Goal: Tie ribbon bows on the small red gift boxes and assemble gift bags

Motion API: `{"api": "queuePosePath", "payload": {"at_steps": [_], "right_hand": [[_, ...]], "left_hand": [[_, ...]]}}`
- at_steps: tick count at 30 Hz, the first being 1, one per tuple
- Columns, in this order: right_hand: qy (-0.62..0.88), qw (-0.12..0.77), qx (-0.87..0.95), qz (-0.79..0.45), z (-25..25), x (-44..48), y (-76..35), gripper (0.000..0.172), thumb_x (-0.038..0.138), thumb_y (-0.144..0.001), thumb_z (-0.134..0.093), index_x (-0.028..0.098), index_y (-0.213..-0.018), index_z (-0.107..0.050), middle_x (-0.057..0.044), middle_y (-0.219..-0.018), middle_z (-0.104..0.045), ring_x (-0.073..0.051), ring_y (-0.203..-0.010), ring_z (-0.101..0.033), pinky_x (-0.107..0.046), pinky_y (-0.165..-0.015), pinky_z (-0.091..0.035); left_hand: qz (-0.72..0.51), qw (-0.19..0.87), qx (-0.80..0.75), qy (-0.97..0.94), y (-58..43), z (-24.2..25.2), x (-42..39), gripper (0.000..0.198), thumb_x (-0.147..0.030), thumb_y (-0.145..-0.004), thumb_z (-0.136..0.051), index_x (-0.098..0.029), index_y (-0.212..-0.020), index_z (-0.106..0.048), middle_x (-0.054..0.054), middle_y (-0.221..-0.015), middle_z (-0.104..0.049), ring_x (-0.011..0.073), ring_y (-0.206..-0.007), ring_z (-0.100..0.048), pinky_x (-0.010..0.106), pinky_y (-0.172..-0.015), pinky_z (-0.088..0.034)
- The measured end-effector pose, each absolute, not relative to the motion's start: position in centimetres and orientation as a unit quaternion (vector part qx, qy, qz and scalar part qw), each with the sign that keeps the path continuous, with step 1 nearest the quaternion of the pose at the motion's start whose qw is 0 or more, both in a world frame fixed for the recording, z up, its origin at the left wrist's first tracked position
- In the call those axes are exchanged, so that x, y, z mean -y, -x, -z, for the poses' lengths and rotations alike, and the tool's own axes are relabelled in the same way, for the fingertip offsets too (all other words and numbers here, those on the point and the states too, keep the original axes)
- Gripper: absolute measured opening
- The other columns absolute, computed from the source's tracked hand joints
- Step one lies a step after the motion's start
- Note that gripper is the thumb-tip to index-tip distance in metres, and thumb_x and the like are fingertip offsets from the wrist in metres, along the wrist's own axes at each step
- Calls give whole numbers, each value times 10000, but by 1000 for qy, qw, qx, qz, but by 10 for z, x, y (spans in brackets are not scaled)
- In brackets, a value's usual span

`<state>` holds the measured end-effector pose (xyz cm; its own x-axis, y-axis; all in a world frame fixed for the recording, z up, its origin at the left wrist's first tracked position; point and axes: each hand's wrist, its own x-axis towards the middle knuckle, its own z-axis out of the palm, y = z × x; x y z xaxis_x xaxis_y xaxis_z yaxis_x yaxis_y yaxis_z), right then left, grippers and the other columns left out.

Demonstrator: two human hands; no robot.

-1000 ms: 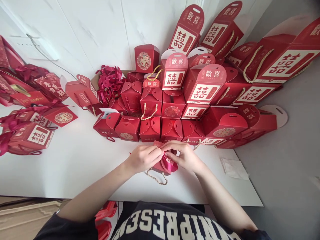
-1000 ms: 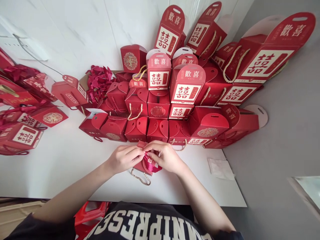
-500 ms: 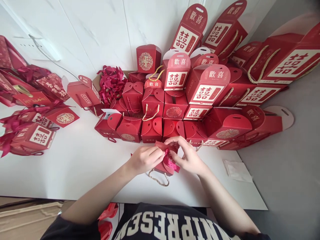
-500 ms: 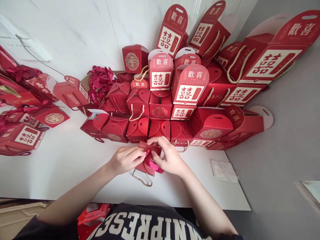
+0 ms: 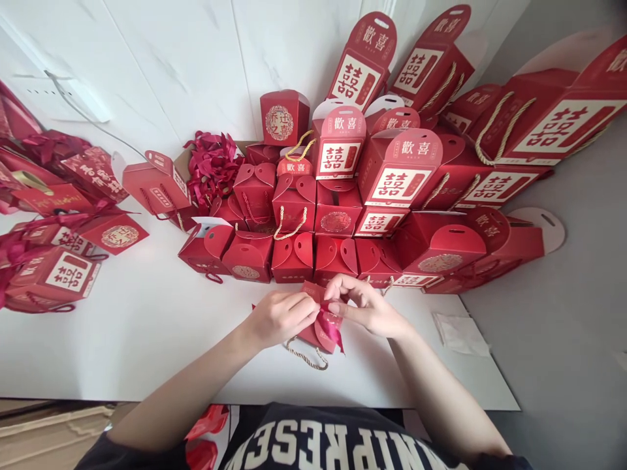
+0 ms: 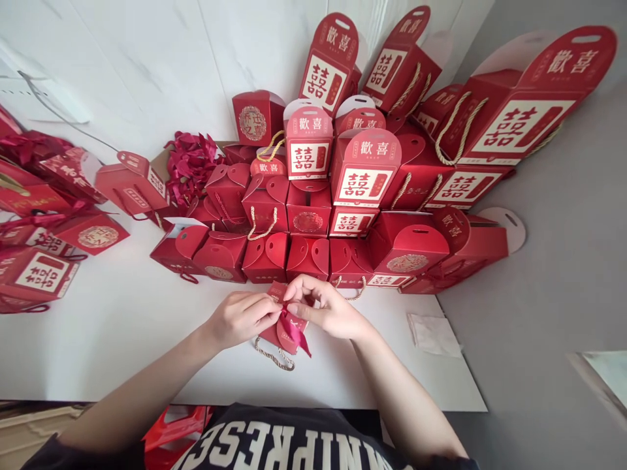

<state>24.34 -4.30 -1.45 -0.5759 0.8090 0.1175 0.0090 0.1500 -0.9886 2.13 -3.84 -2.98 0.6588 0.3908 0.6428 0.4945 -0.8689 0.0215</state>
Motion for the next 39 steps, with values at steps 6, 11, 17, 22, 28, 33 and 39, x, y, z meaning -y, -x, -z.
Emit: {"api": "queuePosePath", "payload": {"at_steps": [6, 11, 17, 22, 28, 33, 39], "right_hand": [[348, 350, 622, -608, -1, 51, -320, 224, 342, -887, -679, 205, -1017, -558, 88, -585, -376, -75, -516, -370, -218, -521, -347], [501, 223, 674, -495, -20, 66, -365, 269, 433, -956, -551, 238, -1130, -611, 10, -708, -578, -127, -578, -522, -260, -553, -410], [440, 281, 751, -403, -8, 55, -288, 234, 388, -998, -478, 244, -1095, -636, -67, -1147, -630, -198, -1074, -590, -334, -948, -447], [388, 306, 765, -415, 5, 48, -254, 125, 334, -937, -609, 217, -893, -609, -57, -1279, -567, -198, -1181, -541, -349, -1038, -395], [477, 283, 722, -414, -5, 60, -253, 249, 436, -951, -558, 222, -837, -503, 33, -696, -592, -123, -634, -515, -266, -634, -413], [479, 275, 622, -555, 7, 60, -250, 244, 468, -956, -523, 250, -1054, -473, 61, -634, -606, -93, -472, -469, -221, -480, -382], [464, 290, 609, -574, 13, 57, -252, 182, 393, -965, -524, 244, -1063, -491, 60, -614, -592, -80, -501, -433, -190, -468, -336]], "left_hand": [[349, 71, 236, 904, -23, 31, 37, 117, -112, -886, -563, -187, -797, -553, -35, -661, -610, 90, -571, -578, 216, -597, -468], [354, 92, 227, 903, -27, 24, 37, 115, -125, -893, -570, -186, -798, -552, -37, -649, -613, 93, -572, -594, 220, -605, -488], [332, 107, 218, 911, -28, 18, 38, 155, -147, -913, -562, -183, -763, -539, -34, -608, -567, 97, -537, -566, 235, -564, -471], [319, 101, 221, 916, -29, 19, 38, 154, -177, -924, -563, -184, -772, -536, -26, -643, -563, 105, -577, -582, 242, -602, -479], [308, 85, 223, 921, -28, 24, 40, 146, -143, -914, -560, -186, -776, -546, -19, -658, -560, 121, -619, -595, 248, -640, -489], [264, -85, 298, 914, -26, 8, 40, 70, -194, -910, -570, -192, -845, -597, -1, -742, -635, 122, -670, -618, 235, -645, -491], [115, -381, 425, 813, -14, -33, 35, 197, -322, -831, -673, -219, -990, -618, -22, -874, -684, 119, -770, -637, 205, -663, -498]]}}
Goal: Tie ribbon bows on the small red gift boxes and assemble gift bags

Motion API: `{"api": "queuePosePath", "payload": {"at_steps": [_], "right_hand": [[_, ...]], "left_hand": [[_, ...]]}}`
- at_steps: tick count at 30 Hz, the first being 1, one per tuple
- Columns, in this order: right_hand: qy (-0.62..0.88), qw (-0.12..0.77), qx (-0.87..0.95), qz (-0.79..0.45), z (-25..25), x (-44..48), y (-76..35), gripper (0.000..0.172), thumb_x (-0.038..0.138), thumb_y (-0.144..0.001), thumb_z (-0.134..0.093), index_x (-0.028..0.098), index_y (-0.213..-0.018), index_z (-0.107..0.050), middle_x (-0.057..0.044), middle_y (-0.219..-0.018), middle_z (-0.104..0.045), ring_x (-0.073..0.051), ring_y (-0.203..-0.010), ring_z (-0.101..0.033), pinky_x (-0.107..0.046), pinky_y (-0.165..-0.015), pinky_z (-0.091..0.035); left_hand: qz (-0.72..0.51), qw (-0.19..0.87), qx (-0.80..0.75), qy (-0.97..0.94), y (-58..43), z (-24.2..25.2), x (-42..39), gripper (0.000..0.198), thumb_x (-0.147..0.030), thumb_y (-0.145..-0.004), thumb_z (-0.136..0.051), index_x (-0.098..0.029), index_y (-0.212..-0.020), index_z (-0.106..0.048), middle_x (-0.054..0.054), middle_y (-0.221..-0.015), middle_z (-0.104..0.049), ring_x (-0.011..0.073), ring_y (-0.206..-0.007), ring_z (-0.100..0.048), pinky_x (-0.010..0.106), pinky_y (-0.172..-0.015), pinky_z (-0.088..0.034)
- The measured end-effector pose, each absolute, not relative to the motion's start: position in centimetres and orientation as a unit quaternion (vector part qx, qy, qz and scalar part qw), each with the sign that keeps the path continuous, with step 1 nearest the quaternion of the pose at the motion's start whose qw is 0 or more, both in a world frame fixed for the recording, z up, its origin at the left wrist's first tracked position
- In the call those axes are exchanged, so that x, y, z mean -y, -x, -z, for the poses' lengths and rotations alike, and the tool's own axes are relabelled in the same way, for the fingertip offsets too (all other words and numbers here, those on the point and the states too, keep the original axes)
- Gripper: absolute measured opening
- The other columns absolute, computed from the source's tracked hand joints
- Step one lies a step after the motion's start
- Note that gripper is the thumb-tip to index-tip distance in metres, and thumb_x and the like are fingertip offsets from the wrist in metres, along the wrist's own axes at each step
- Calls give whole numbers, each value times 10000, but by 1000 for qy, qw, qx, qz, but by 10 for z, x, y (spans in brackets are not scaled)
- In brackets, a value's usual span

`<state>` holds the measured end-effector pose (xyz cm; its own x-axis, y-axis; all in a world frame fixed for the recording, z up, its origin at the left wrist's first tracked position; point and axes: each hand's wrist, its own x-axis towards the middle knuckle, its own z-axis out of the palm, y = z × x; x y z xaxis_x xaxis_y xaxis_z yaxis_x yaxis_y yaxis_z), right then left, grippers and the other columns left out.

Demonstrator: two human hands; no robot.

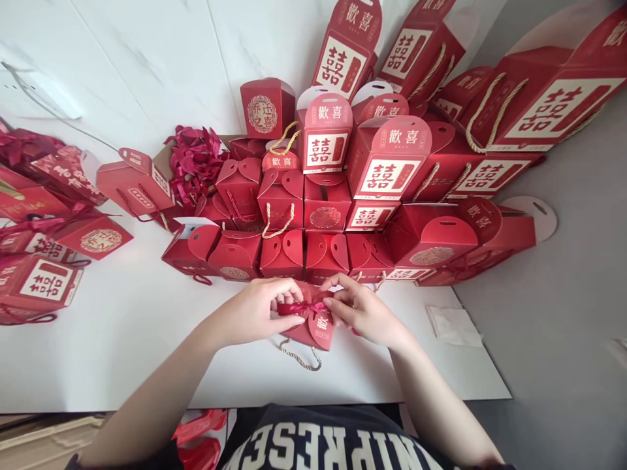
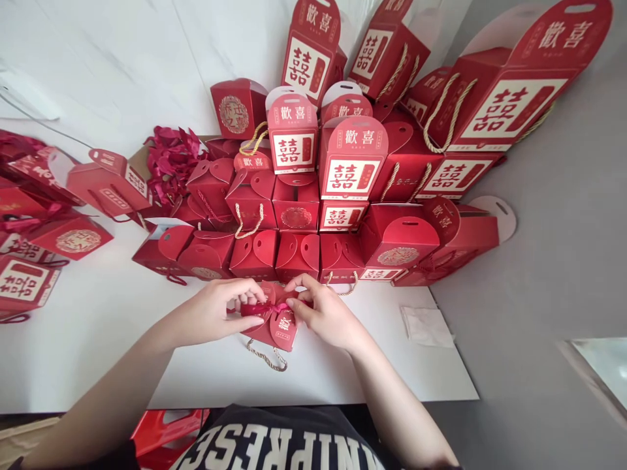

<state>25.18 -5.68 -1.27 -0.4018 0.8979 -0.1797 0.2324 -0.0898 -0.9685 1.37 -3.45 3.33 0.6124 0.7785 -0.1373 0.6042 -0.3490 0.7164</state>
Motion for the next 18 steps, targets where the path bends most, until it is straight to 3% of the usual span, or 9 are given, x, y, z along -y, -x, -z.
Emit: {"api": "queuePosePath", "payload": {"at_steps": [6, 10, 18], "right_hand": [[450, 289, 612, -583, 12, 56, -253, 242, 435, -967, -522, 230, -1091, -497, 54, -609, -588, -82, -512, -425, -199, -484, -336], [433, 297, 616, -587, 13, 57, -257, 234, 402, -971, -527, 230, -1126, -493, 51, -629, -602, -77, -510, -413, -198, -484, -326], [426, 288, 610, -603, 15, 60, -273, 279, 408, -965, -536, 233, -1177, -484, 44, -641, -578, -96, -555, -480, -202, -501, -376]], "left_hand": [[-93, 446, -469, -757, -6, -32, 32, 202, -361, -863, -624, -175, -785, -610, -28, -678, -632, 95, -613, -556, 202, -573, -416], [-75, 504, -464, -724, -1, -25, 30, 261, -417, -874, -603, -164, -814, -606, -13, -660, -615, 96, -538, -535, 212, -519, -403], [-81, 522, -451, -720, 11, -17, 20, 290, -431, -859, -616, -151, -787, -586, -7, -645, -580, 83, -494, -486, 207, -472, -388]]}}
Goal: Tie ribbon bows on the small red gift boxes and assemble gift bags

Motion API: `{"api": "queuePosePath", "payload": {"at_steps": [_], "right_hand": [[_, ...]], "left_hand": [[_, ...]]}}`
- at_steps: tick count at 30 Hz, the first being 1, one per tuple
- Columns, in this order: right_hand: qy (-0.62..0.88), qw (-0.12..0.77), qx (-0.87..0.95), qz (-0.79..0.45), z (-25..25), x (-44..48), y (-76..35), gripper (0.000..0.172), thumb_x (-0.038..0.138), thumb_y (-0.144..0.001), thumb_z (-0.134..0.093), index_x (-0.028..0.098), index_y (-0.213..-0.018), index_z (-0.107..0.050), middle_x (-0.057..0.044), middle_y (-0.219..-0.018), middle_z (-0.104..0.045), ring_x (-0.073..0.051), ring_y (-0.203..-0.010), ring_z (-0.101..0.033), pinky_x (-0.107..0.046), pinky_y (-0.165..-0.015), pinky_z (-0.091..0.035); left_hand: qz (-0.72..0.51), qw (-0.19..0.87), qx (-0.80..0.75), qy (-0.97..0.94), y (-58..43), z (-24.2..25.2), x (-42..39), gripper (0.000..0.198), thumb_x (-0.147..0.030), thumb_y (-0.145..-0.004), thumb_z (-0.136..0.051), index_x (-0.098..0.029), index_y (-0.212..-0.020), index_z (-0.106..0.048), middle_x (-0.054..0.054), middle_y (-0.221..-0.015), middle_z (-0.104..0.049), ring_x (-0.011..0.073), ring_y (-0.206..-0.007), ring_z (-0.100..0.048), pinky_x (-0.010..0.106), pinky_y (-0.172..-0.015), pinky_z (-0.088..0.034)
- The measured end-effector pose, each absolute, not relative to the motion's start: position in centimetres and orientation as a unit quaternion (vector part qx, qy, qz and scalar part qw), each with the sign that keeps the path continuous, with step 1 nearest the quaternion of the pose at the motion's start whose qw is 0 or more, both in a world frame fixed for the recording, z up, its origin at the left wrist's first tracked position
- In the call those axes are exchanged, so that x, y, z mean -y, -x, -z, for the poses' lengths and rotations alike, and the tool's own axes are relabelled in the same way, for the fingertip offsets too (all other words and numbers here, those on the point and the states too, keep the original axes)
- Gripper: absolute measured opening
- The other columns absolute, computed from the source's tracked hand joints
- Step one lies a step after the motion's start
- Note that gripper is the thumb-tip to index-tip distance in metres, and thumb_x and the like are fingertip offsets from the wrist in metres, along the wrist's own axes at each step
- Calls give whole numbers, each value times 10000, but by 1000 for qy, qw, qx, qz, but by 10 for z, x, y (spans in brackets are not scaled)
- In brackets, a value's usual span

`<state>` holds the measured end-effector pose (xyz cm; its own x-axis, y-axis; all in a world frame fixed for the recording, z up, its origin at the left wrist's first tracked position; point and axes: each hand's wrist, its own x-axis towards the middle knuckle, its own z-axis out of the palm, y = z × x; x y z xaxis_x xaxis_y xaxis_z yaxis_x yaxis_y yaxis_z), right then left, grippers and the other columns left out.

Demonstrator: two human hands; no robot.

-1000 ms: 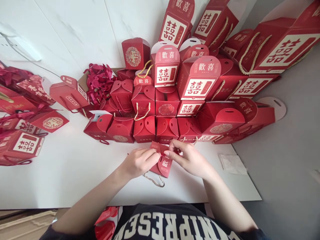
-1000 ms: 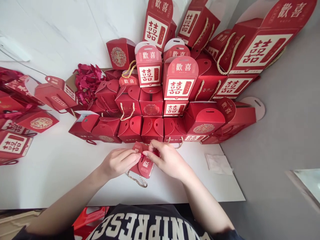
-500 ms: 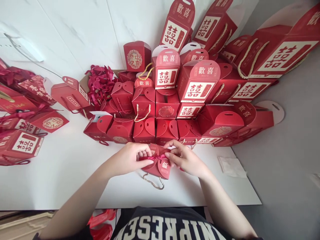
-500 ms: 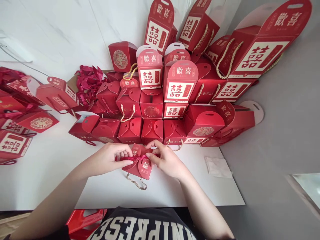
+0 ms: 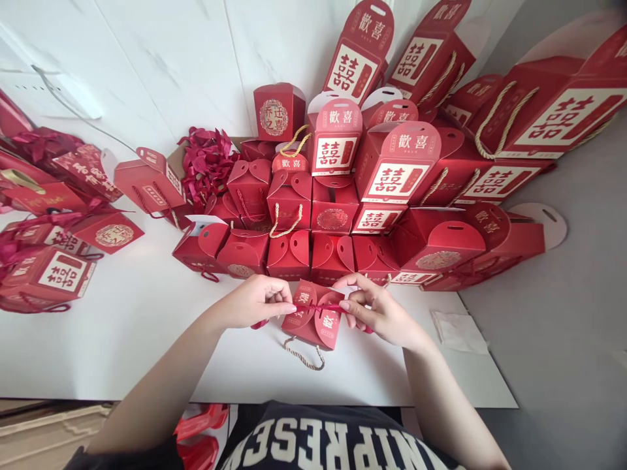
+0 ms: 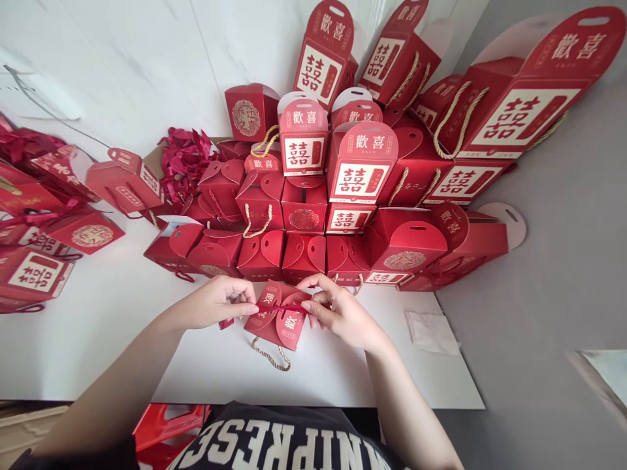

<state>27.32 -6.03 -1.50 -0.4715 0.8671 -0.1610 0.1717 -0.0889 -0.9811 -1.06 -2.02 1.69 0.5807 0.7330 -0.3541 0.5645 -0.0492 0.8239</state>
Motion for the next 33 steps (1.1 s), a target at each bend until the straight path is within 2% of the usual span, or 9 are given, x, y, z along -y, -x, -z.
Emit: {"api": "queuePosePath", "payload": {"at_steps": [6, 12, 16, 19, 22, 25, 27, 30, 33], "right_hand": [[440, 272, 615, -595, 26, 58, -281, 288, 439, -949, -557, 233, -1131, -469, 37, -651, -617, -101, -518, -510, -227, -513, -412], [437, 252, 605, -616, 30, 56, -281, 347, 524, -944, -534, 221, -1098, -463, 16, -668, -649, -133, -545, -588, -265, -558, -450], [482, 239, 606, -586, 34, 56, -281, 387, 591, -965, -425, 211, -944, -498, 11, -637, -635, -152, -559, -605, -288, -592, -460], [507, 228, 613, -561, 33, 56, -279, 487, 631, -956, -391, 196, -782, -523, -6, -596, -608, -164, -568, -585, -299, -599, -437], [533, 242, 641, -496, 27, 57, -277, 548, 630, -955, -390, 189, -657, -519, -10, -585, -575, -154, -595, -538, -294, -622, -393], [535, 235, 658, -474, 20, 59, -276, 562, 619, -955, -402, 191, -601, -487, 23, -519, -464, -128, -539, -444, -279, -574, -338], [507, 223, 667, -499, 17, 59, -276, 525, 600, -928, -487, 189, -601, -477, 41, -524, -406, -111, -526, -391, -263, -538, -309], [469, 201, 670, -540, 17, 60, -277, 440, 569, -862, -614, 181, -661, -560, 37, -600, -432, -97, -531, -385, -236, -478, -311], [467, 183, 651, -570, 17, 60, -279, 393, 566, -841, -639, 186, -742, -622, 40, -612, -438, -85, -478, -387, -216, -402, -323]], "left_hand": [[-58, 545, -430, -718, 20, -7, 8, 278, -415, -831, -651, -147, -774, -602, 15, -678, -623, 109, -584, -532, 210, -513, -393], [-29, 578, -400, -711, 21, -4, 6, 353, -498, -840, -633, -154, -786, -578, 18, -726, -648, 104, -593, -517, 210, -527, -356], [-25, 594, -402, -696, 19, -6, 10, 424, -568, -817, -643, -153, -755, -586, -24, -529, -544, 87, -482, -460, 203, -488, -330], [-39, 599, -397, -694, 19, -7, 12, 432, -564, -818, -646, -142, -732, -623, -30, -478, -499, 82, -441, -444, 204, -464, -322], [-67, 631, -369, -679, 18, -8, 13, 382, -498, -853, -633, -131, -747, -644, 8, -575, -603, 92, -522, -533, 206, -531, -407], [-66, 649, -376, -658, 17, -11, 13, 385, -493, -879, -600, -128, -771, -652, 27, -631, -648, 92, -528, -555, 204, -519, -422], [-51, 654, -390, -647, 16, -12, 12, 399, -515, -883, -587, -131, -787, -641, 19, -595, -638, 91, -482, -541, 206, -492, -424], [-33, 661, -392, -640, 15, -12, 11, 368, -506, -859, -628, -141, -812, -628, 4, -552, -630, 100, -449, -552, 209, -478, -442], [-14, 663, -377, -647, 17, -10, 8, 320, -455, -847, -659, -144, -779, -627, 13, -561, -648, 108, -461, -582, 200, -472, -451]]}}
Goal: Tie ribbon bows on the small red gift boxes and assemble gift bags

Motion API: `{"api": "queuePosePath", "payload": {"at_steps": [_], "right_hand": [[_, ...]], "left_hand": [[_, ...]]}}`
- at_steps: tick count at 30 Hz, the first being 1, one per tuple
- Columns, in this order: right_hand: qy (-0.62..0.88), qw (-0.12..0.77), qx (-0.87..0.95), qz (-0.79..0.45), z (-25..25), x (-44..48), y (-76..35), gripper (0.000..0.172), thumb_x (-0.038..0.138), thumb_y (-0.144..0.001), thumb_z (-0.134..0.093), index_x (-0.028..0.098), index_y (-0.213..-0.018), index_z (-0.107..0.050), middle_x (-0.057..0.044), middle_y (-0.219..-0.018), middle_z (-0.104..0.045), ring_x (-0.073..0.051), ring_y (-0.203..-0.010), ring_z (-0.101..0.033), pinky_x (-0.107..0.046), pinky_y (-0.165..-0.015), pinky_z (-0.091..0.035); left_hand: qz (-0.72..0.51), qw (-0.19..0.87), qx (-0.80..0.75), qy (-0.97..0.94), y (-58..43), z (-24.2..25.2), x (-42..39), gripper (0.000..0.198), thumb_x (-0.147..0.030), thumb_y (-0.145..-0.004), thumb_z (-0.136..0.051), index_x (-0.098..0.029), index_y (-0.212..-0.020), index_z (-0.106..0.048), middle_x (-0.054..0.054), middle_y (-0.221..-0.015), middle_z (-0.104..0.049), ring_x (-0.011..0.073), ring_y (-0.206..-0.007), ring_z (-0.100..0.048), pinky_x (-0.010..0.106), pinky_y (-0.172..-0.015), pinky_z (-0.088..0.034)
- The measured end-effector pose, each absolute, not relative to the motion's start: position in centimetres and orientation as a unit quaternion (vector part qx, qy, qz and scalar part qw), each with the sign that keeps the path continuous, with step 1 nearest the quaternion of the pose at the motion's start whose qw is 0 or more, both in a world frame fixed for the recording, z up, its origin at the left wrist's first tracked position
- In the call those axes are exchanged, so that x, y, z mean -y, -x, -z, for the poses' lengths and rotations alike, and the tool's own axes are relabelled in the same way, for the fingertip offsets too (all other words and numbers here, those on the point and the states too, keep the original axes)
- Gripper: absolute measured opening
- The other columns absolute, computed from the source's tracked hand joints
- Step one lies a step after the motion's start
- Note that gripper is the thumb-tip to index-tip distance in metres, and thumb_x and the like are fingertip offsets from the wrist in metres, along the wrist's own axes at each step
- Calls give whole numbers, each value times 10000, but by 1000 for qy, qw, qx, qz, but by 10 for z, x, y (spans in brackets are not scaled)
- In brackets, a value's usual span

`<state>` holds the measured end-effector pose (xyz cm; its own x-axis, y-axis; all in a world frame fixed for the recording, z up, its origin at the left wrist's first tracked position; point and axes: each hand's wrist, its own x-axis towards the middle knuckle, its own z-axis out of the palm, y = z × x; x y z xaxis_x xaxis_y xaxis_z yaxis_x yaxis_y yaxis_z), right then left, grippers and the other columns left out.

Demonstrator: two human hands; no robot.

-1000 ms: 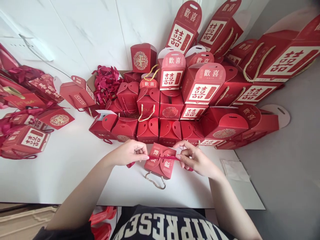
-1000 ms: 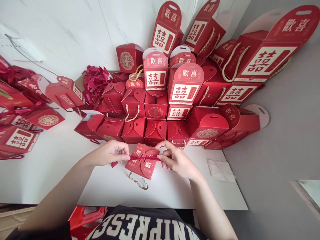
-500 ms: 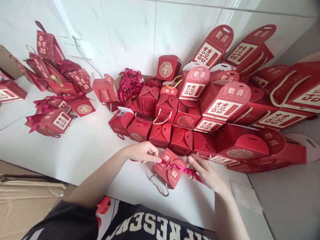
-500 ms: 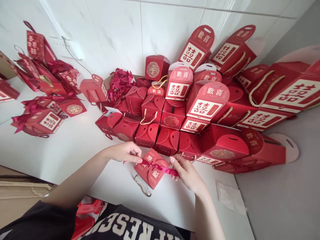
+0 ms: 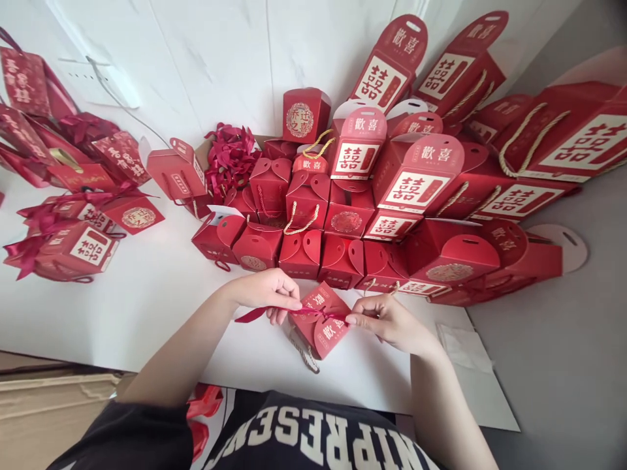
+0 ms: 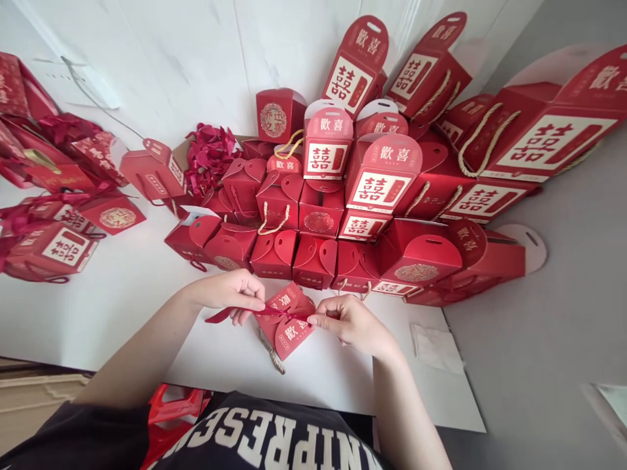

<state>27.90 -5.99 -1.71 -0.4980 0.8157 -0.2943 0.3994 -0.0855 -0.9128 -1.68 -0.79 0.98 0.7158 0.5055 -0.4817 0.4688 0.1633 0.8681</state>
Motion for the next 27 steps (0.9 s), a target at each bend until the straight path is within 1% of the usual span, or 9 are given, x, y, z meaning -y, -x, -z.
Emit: {"api": "queuePosePath", "payload": {"at_steps": [3, 6, 10, 13, 16, 18, 20, 24, 27], "right_hand": [[470, 190, 648, -569, 17, 58, -280, 381, 546, -864, -620, 190, -729, -599, 58, -568, -417, -73, -431, -386, -213, -401, -331], [459, 190, 649, -577, 17, 55, -280, 389, 529, -889, -596, 184, -710, -588, 50, -518, -486, -87, -448, -462, -228, -470, -369], [441, 187, 644, -597, 19, 52, -278, 408, 553, -885, -596, 182, -715, -583, 16, -543, -585, -118, -526, -548, -248, -541, -401], [441, 189, 638, -602, 21, 51, -277, 424, 580, -872, -601, 185, -719, -578, 15, -552, -585, -124, -531, -556, -255, -544, -399], [441, 196, 636, -602, 24, 50, -277, 435, 588, -863, -612, 186, -700, -569, 14, -555, -590, -123, -530, -550, -259, -555, -401], [438, 206, 637, -600, 26, 49, -277, 435, 575, -864, -619, 185, -680, -562, 11, -576, -598, -120, -551, -550, -261, -586, -411], [433, 213, 639, -600, 28, 48, -278, 426, 558, -872, -620, 182, -678, -565, 9, -598, -601, -123, -582, -553, -268, -622, -420], [417, 223, 648, -597, 30, 45, -280, 390, 531, -877, -629, 174, -722, -611, 0, -673, -601, -134, -659, -548, -277, -670, -424], [400, 230, 657, -596, 27, 43, -285, 371, 508, -892, -620, 166, -752, -647, -4, -734, -591, -127, -692, -528, -267, -672, -420]], "left_hand": [[11, 668, -360, -651, 24, -5, 0, 313, -444, -846, -660, -150, -738, -643, 24, -575, -660, 119, -467, -599, 210, -475, -476], [39, 670, -313, -673, 33, -2, -10, 274, -424, -801, -711, -158, -736, -719, 36, -581, -662, 139, -500, -616, 236, -514, -512], [-27, 626, -239, -742, 33, -9, -20, 122, -323, -665, -836, -215, -688, -785, 69, -805, -713, 157, -670, -650, 245, -620, -533], [-104, 587, -154, -788, 19, -14, -20, 96, -348, -695, -823, -257, -684, -795, 118, -1046, -732, 252, -965, -673, 362, -858, -547], [-142, 596, -123, -781, 3, -8, -17, 207, -454, -758, -764, -267, -671, -788, 128, -1097, -744, 300, -1206, -593, 502, -1113, -362], [-167, 604, -134, -767, -4, 0, -14, 250, -494, -789, -725, -270, -699, -792, 118, -976, -773, 289, -1188, -616, 528, -1195, -195], [-190, 603, -155, -759, -10, 8, -11, 234, -472, -809, -715, -265, -740, -798, 97, -858, -781, 259, -1092, -670, 512, -1222, -101], [-227, 575, -228, -752, -16, 15, -7, 215, -391, -821, -720, -219, -708, -782, 55, -751, -763, 171, -821, -707, 464, -1210, -208], [-231, 555, -256, -757, -18, 16, -7, 188, -349, -826, -717, -205, -728, -788, 43, -749, -753, 145, -773, -682, 439, -1185, -282]]}}
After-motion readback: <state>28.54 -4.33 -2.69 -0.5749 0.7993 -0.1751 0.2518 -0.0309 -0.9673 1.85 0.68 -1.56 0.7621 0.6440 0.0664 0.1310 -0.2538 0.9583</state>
